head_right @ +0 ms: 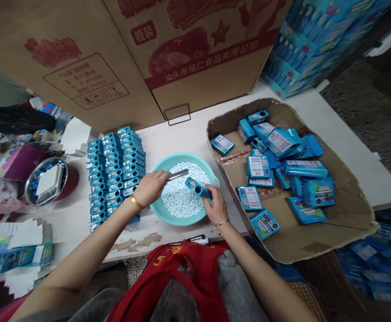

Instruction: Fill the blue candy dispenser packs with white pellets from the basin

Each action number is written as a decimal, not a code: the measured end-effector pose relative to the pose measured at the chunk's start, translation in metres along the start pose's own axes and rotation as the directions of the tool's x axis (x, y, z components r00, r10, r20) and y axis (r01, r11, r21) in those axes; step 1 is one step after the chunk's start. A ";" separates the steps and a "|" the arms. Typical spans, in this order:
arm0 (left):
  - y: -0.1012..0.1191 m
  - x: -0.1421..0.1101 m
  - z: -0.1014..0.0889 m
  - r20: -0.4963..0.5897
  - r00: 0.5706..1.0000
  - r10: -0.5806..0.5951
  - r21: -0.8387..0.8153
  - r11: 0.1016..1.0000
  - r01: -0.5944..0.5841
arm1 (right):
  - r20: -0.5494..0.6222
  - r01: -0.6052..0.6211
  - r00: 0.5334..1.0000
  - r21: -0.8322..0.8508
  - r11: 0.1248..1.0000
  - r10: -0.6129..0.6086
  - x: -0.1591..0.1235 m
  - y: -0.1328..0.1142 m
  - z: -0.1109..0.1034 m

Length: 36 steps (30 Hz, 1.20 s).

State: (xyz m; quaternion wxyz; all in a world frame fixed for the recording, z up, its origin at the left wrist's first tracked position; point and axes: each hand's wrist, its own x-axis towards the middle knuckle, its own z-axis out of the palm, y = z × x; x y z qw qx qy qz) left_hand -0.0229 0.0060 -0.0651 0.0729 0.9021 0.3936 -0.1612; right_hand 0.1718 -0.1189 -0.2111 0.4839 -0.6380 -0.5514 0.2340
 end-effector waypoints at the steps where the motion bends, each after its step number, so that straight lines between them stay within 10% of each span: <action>1: -0.009 0.011 0.023 0.001 0.999 -0.042 0.001 0.999 0.042 | -0.024 -0.029 0.999 0.003 1.000 0.029 0.001 0.000 -0.001; 7: -0.011 0.054 0.130 0.079 0.997 -0.005 -0.066 0.998 0.011 | -0.095 -0.190 0.977 0.011 0.982 0.190 0.007 0.008 -0.007; 18: 0.028 0.020 0.166 0.174 0.950 0.258 -0.564 0.817 -0.119 | -0.039 -0.328 0.927 0.394 0.859 0.372 0.016 0.011 -0.010; 26: -0.007 -0.011 0.100 -0.011 0.967 0.253 -0.823 0.547 -0.153 | -0.077 -0.251 0.960 0.203 0.947 0.271 0.018 0.022 -0.020; 36: -0.005 -0.007 -0.021 0.081 0.949 0.305 -0.488 0.842 -0.229 | 0.062 0.089 0.994 -0.027 0.996 -0.087 0.021 0.000 -0.014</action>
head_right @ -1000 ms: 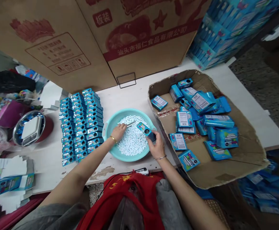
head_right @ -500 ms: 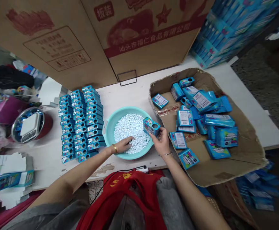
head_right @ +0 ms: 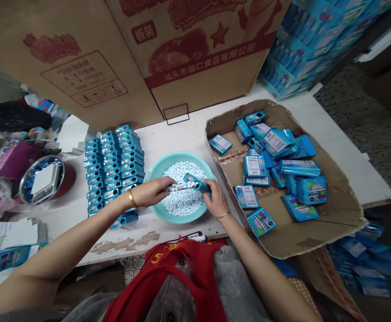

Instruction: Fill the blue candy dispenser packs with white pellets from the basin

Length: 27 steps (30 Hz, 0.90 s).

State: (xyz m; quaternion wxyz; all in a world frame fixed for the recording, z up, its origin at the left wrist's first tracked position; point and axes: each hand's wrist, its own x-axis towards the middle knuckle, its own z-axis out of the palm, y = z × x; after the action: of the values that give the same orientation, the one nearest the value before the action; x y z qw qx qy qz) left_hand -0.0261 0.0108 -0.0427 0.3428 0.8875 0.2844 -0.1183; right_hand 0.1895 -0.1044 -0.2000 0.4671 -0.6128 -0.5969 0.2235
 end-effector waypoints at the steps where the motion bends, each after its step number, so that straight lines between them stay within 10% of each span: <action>1: 0.007 0.004 -0.005 0.033 0.999 -0.035 0.075 0.997 0.032 | 0.007 0.020 1.000 0.000 1.000 -0.020 -0.001 0.000 0.002; 10: 0.079 0.011 -0.020 0.077 0.969 -0.236 0.465 0.868 0.174 | 0.025 0.001 1.000 0.054 0.999 -0.003 -0.010 0.003 0.017; 15: 0.015 0.017 0.005 -0.148 0.966 -0.212 0.451 0.855 0.256 | -0.059 -0.028 0.998 0.046 0.999 0.031 -0.004 0.006 0.012; 20: -0.078 0.055 0.079 -0.140 0.942 -0.304 0.370 0.867 0.335 | -0.145 -0.190 0.970 0.048 0.981 0.195 0.003 0.009 0.006; 27: -0.081 0.064 0.149 0.010 0.988 -0.152 0.258 0.955 0.144 | -0.166 -0.288 0.939 0.102 0.952 0.302 0.002 0.023 0.009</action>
State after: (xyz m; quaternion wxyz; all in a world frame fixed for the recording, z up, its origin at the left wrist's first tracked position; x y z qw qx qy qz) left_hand -0.0239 -0.0142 -0.2225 0.2196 0.8987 0.3272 -0.1926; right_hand 0.1945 -0.0964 -0.2227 0.5032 -0.6949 -0.4448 0.2571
